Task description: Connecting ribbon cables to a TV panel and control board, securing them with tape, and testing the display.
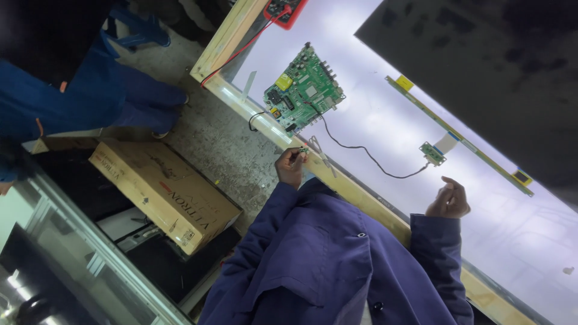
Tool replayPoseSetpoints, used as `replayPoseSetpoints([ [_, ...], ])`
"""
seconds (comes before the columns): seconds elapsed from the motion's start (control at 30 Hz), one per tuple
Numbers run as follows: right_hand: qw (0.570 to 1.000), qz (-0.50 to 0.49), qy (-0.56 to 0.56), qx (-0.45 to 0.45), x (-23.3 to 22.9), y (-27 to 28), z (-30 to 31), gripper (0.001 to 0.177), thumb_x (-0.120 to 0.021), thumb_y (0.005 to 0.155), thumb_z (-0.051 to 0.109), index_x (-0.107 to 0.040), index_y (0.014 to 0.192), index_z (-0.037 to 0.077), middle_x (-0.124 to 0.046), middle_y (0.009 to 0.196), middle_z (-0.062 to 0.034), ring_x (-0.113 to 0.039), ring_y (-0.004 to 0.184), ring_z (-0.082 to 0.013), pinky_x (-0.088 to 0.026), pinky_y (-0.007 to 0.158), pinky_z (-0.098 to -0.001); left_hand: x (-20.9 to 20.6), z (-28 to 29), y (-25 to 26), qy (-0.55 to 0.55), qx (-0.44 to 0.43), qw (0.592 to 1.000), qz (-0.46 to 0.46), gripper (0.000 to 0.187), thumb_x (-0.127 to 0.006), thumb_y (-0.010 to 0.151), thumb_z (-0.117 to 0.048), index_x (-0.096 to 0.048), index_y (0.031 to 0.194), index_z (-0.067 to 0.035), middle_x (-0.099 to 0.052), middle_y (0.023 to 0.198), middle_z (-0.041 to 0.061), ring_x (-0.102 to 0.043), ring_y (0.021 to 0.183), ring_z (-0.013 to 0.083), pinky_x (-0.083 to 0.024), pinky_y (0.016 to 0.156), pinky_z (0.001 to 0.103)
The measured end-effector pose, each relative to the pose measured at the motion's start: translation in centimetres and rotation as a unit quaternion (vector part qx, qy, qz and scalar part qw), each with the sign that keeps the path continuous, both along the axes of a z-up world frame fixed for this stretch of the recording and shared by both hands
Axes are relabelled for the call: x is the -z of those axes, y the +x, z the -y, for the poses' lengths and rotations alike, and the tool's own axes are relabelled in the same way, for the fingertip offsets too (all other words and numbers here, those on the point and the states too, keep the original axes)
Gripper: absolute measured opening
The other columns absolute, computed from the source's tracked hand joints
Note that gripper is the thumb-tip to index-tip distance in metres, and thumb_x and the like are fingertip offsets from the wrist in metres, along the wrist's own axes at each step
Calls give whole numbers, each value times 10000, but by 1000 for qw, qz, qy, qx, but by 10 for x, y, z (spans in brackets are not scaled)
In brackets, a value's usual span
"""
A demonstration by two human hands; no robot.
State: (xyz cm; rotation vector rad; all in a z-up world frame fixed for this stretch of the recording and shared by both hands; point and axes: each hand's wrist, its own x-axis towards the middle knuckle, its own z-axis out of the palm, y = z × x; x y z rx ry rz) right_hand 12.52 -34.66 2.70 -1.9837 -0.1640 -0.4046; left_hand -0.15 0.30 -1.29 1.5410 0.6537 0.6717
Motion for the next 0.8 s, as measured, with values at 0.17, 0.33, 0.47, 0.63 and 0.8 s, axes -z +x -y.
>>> replayPoseSetpoints([
  [0.17,1000,-10,6,6,11,7,4,287,-518,1023,206,-720,894,48,-421,411,4,-369,362,-81,-300,380,-222,-4,-3,1,27,13,1000,-9,64,-651,903,4,-710,879,-2,-689,710,141,-697,669,183,-588,650,366],
  [0.33,999,-32,-31,23,4,7,-1,257,-508,978,160,-733,895,66,-360,382,8,-307,354,-89,-270,389,-227,1,-4,-1,19,6,1000,-13,65,-648,913,-18,-704,890,5,-694,719,162,-703,669,221,-582,667,395],
  [0.47,998,-49,-32,14,-1,7,-1,249,-487,968,125,-721,900,78,-344,378,24,-301,349,-75,-274,380,-232,0,-5,-1,25,9,1000,-11,70,-658,913,-49,-707,879,-13,-697,707,138,-701,657,190,-587,650,375],
  [0.63,997,-49,-49,16,-4,6,-2,243,-482,963,57,-723,930,46,-341,375,-19,-308,366,-114,-275,417,-237,0,-5,-1,23,0,1000,-12,47,-659,901,-9,-705,891,1,-695,714,159,-702,664,220,-585,663,399],
  [0.8,997,-61,-55,12,-1,7,0,239,-486,961,73,-723,935,76,-328,385,6,-303,363,-106,-285,408,-247,0,-4,-1,36,0,999,-14,52,-660,903,-4,-707,882,1,-696,706,163,-705,657,229,-589,656,398],
])
